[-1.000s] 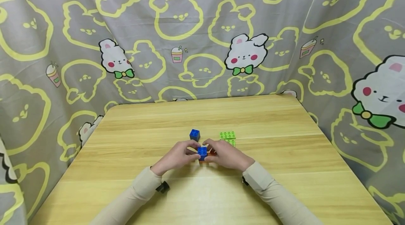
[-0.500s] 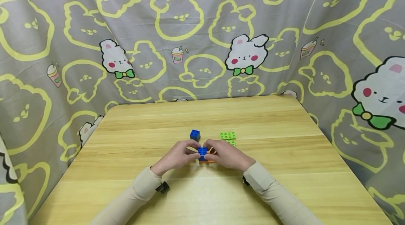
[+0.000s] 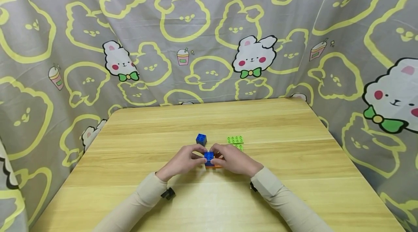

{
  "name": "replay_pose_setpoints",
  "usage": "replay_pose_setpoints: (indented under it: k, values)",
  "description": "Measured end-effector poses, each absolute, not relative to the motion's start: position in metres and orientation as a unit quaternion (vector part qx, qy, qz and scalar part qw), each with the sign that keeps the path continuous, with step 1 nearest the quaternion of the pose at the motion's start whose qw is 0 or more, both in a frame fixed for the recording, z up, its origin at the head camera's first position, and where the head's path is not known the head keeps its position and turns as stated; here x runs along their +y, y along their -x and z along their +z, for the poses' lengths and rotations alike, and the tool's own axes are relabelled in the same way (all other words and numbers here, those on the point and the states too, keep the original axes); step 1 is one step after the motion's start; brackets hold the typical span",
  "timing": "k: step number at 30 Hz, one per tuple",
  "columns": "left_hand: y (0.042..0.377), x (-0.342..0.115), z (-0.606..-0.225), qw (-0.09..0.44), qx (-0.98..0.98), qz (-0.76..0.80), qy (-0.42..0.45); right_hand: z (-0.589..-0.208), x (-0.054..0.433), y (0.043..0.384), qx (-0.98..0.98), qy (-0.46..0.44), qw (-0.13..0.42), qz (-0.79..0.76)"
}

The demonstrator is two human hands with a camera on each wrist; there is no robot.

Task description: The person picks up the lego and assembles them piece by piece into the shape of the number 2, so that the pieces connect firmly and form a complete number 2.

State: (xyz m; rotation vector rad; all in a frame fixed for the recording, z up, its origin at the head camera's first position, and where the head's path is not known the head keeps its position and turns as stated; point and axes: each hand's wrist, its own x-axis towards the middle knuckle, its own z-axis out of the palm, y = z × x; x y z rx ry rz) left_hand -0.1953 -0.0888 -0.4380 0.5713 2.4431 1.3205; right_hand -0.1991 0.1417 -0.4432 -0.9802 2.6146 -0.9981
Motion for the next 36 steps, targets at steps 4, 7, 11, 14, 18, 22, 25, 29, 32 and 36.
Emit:
replay_pose_setpoints:
  k: [4, 7, 11, 14, 18, 22, 25, 29, 32, 36]
  values:
    - [0.1952, -0.0887, -0.4377, 0.154, 0.851, 0.462, -0.198, -0.4424, 0.1417, 0.1983, 0.877, 0.328, 0.090, -0.339]
    - [0.1951, -0.0889, -0.4374, 0.154, 0.851, 0.460, -0.200, -0.4424, 0.1416, 0.1981, 0.878, 0.327, 0.092, -0.338]
    - [0.1947, -0.0895, -0.4368, 0.157, 0.851, 0.459, -0.201, -0.4429, 0.1412, 0.1983, 0.878, 0.328, 0.090, -0.337]
    - [0.1945, -0.0895, -0.4367, 0.160, 0.850, 0.460, -0.200, -0.4434, 0.1411, 0.1984, 0.878, 0.330, 0.088, -0.336]
    - [0.1950, -0.0893, -0.4378, 0.164, 0.847, 0.465, -0.197, -0.4441, 0.1411, 0.1984, 0.876, 0.333, 0.087, -0.339]
    - [0.1950, -0.0894, -0.4380, 0.162, 0.848, 0.463, -0.198, -0.4449, 0.1411, 0.1987, 0.875, 0.332, 0.087, -0.341]
    - [0.1956, -0.0896, -0.4383, 0.159, 0.851, 0.460, -0.200, -0.4453, 0.1412, 0.1988, 0.877, 0.330, 0.085, -0.339]
    - [0.1970, -0.0898, -0.4394, 0.160, 0.853, 0.456, -0.197, -0.4452, 0.1409, 0.1990, 0.879, 0.329, 0.082, -0.336]
    - [0.1973, -0.0896, -0.4399, 0.166, 0.851, 0.459, -0.195, -0.4455, 0.1404, 0.1994, 0.878, 0.331, 0.080, -0.335]
    - [0.1970, -0.0892, -0.4402, 0.174, 0.844, 0.468, -0.195, -0.4464, 0.1403, 0.1999, 0.877, 0.332, 0.080, -0.336]
